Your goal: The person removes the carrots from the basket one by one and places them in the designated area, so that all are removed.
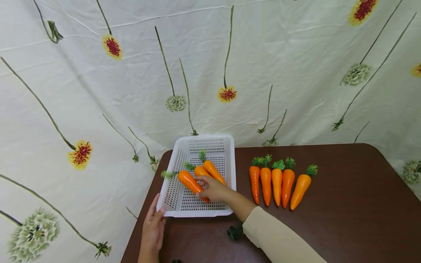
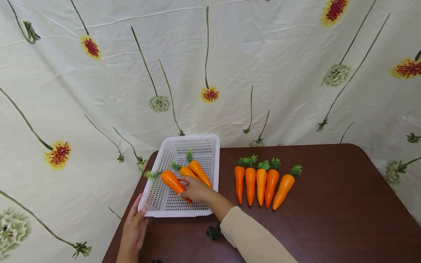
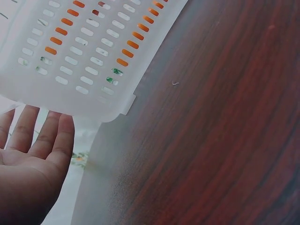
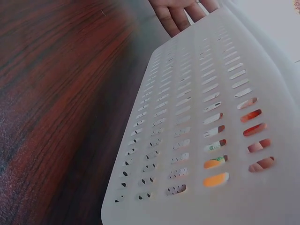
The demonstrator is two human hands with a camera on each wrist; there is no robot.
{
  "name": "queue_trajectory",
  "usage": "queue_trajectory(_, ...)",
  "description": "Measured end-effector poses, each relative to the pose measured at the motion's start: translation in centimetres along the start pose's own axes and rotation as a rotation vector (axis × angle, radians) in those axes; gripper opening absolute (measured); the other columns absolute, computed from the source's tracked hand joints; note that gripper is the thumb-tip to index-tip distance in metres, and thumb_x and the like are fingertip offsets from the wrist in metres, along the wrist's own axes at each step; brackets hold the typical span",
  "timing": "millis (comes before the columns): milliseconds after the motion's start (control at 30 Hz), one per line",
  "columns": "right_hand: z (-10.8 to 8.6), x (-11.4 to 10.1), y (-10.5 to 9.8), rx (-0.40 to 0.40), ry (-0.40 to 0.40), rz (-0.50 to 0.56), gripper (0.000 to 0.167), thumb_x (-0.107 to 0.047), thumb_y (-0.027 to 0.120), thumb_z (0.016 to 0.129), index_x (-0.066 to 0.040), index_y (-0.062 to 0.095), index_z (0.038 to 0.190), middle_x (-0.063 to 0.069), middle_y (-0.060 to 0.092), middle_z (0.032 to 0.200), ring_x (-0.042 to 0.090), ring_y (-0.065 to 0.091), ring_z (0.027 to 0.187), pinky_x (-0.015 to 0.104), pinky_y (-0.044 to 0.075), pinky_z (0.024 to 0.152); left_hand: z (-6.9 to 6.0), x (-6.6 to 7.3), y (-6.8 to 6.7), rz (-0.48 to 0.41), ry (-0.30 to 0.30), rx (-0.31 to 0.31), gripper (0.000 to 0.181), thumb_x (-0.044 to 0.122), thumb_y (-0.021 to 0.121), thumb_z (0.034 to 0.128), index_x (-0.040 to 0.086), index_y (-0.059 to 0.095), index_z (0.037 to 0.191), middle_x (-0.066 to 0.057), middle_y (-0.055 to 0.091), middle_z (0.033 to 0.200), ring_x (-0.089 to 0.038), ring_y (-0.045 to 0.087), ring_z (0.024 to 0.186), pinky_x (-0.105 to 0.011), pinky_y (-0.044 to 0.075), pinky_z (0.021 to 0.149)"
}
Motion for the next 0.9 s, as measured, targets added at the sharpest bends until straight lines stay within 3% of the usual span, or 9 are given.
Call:
queue_trajectory(233,0.1,-0.2,-0.5,0.038,-0.046,0.069,0.059,-0.017,0.075,0.091,-0.02,0.052,0.146,0.005,0.063,0.129,0.021,0.063,0.111,0.043,0.053,0.1,0.0,-0.1,-0.1,0.003,-0.002,0.002,0.057,0.019,0.051,0.1064,0.019,0.031,0.16,0.01,0.052,0.143,-0.006,0.06,0.124,-0.019,0.051,0.098)
queue_trajectory(733,-0.4,-0.8,-1.4,0.092,-0.126,0.2,0.059,-0.015,0.072,0.094,-0.017,0.05,0.148,0.01,0.058,0.13,0.022,0.067,0.108,0.037,0.057,0.091,0.2,-0.1,0.1,0.011,0.004,-0.006,0.059,0.018,0.051,0.1063,0.013,0.028,0.16,0.01,0.052,0.142,-0.006,0.059,0.127,-0.02,0.05,0.1)
queue_trajectory(900,-0.7,-1.1,-1.8,0.1,-0.149,0.292,0.059,-0.014,0.069,0.096,-0.014,0.046,0.15,0.014,0.057,0.135,0.021,0.065,0.112,0.034,0.056,0.092,0.2,-0.1,0.0,0.01,0.012,-0.009,0.06,0.017,0.052,0.1062,0.013,0.027,0.16,0.011,0.051,0.143,-0.003,0.058,0.127,-0.019,0.05,0.099)
Point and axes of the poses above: each hand's wrist, its own z-axis towards the middle knuckle, its own y-axis out of the palm, x = y × z, the point moved 6 cm from there along z, towards the middle knuckle
